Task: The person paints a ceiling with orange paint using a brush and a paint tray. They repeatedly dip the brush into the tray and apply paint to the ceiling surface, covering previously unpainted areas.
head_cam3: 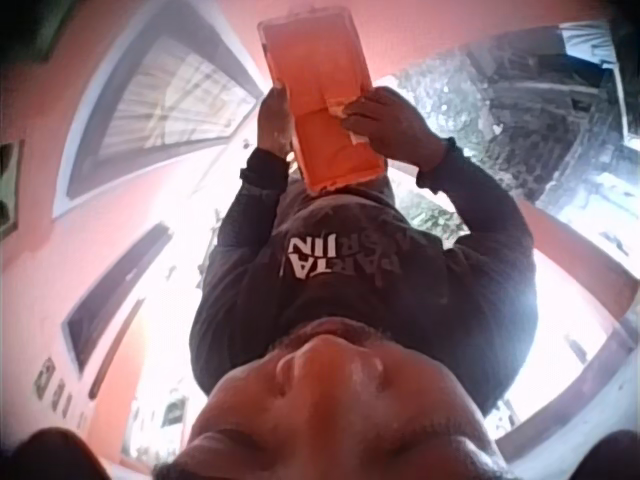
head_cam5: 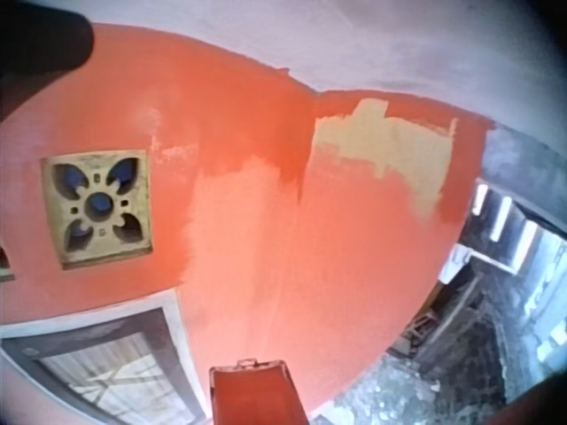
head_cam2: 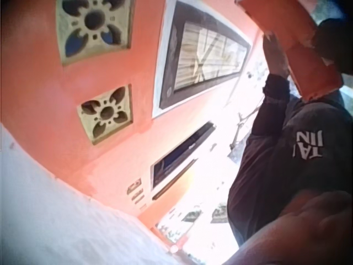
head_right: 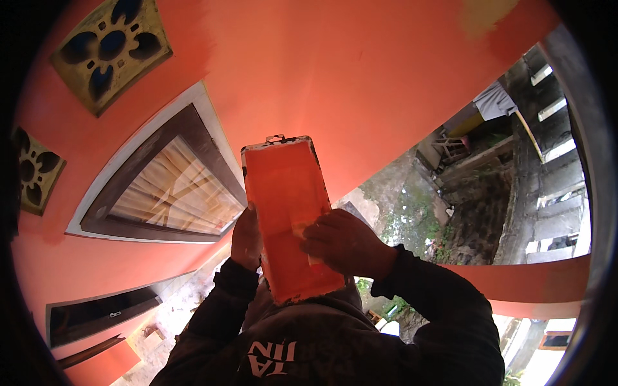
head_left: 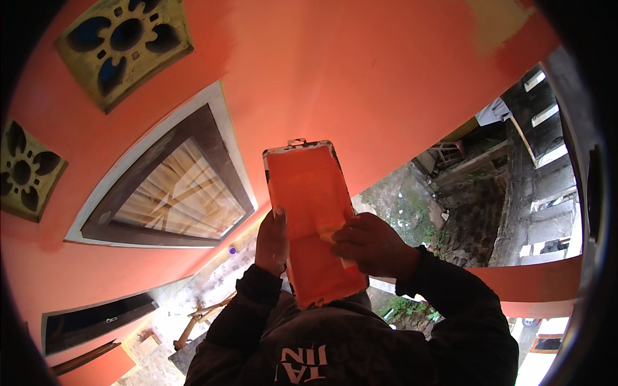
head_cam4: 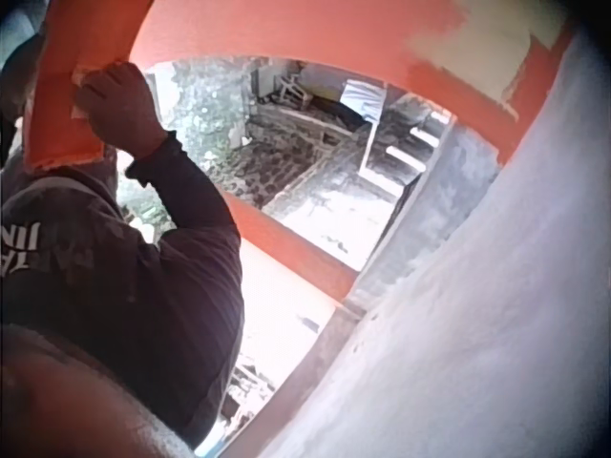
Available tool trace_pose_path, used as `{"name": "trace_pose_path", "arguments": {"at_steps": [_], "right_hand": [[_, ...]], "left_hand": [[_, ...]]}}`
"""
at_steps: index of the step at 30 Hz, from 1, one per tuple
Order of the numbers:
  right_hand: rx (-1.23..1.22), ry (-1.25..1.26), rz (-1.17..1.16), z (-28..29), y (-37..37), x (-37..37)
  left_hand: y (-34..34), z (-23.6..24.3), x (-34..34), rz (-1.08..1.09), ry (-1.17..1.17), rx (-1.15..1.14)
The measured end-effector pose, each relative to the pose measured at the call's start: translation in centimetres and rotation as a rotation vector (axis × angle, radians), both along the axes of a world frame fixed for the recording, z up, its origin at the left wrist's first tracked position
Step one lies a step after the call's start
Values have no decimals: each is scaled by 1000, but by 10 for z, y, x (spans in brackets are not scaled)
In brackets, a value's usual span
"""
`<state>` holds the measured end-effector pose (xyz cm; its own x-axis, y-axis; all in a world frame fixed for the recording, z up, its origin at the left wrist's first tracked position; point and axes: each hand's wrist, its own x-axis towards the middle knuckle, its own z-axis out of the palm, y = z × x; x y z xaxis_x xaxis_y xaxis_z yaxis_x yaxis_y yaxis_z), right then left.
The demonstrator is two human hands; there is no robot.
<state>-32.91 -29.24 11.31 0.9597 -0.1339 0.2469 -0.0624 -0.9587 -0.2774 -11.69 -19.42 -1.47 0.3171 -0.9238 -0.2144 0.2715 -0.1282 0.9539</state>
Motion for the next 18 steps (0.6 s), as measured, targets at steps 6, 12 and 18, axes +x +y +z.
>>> {"name": "trace_pose_path", "arguments": {"at_steps": [6, 12, 18], "right_hand": [[712, -173, -262, 17, -17, 13], [636, 35, -353, 13, -77, 59], [428, -214, -364, 38, -82, 76]], "left_hand": [[2, -7, 1, 90, 23, 3], [-1, 10, 1, 43, -69, 12], [-4, -4, 6, 66, -128, 17]]}}
